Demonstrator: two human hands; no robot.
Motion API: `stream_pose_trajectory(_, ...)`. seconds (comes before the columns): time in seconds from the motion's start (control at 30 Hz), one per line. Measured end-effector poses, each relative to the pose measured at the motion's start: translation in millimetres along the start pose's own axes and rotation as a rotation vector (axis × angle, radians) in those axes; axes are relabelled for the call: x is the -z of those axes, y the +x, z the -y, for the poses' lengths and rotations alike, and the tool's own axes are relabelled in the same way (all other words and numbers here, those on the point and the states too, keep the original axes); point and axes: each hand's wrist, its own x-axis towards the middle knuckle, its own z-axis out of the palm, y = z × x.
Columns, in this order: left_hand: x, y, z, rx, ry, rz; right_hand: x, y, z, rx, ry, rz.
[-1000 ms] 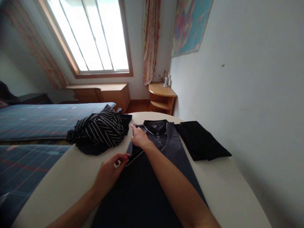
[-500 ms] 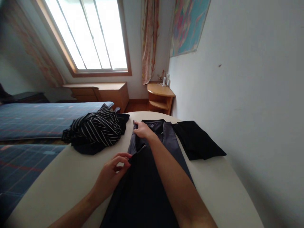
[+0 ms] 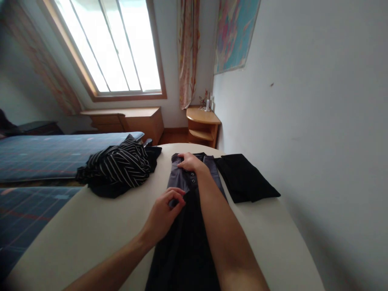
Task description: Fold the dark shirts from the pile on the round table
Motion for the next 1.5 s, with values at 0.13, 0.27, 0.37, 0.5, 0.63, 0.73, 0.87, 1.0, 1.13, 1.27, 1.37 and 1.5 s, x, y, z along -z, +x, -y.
stream_pose_trajectory(0.13,-15.4,-0.5,9.9,-0.071,0.136,0.06,-2.0,3.6,-15.3,0.029,-0.069,0.024)
stream_pose_trajectory(0.27,-16.8,-11.1,23.2,-0.175,0.441,0.161,-6.4,6.3,-23.1,0.059,-0.084,0.046)
stream_pose_trajectory(0.37,-15.1,-17.6,26.9,-0.141,0.661,0.259,-8.6,9.5,-24.8,0.081,-0.105,0.029)
stream_pose_trajectory(0.5,-13.5,-18.4,21.8,-0.101,0.801,0.353,-13.1,13.2,-26.5,0.082,-0.153,-0.017)
stream_pose_trajectory(0.63,-12.3,-17.4,17.0,-0.088,0.823,0.385,-17.2,13.5,-27.0,0.073,-0.204,-0.089)
stream_pose_trajectory(0.73,-12.5,-18.9,17.8,-0.083,0.808,0.372,-19.8,12.6,-21.0,0.052,-0.249,-0.2)
stream_pose_trajectory(0.87,-13.9,-20.3,19.5,-0.091,0.771,0.333,-29.8,13.2,-8.0,0.109,-0.298,-0.312)
stream_pose_trajectory(1.0,-11.5,-15.3,20.4,-0.062,0.726,0.232,-47.7,15.8,-7.9,0.248,-0.345,-0.31)
stream_pose_trajectory(1.13,-6.6,-8.9,27.5,-0.022,0.772,0.143,-62.3,17.7,-19.8,0.238,-0.408,-0.244)
stream_pose_trajectory(1.27,-6.7,-8.9,33.9,-0.011,0.825,0.169,-69.0,18.9,-24.0,0.184,-0.447,-0.256)
stream_pose_trajectory(1.37,-8.5,-10.0,34.3,-0.001,0.838,0.183,-68.5,21.7,-19.6,0.155,-0.469,-0.258)
stream_pose_trajectory(1.5,-9.0,-9.6,34.1,0.014,0.832,0.197,-63.5,34.5,-8.1,0.147,-0.489,-0.224)
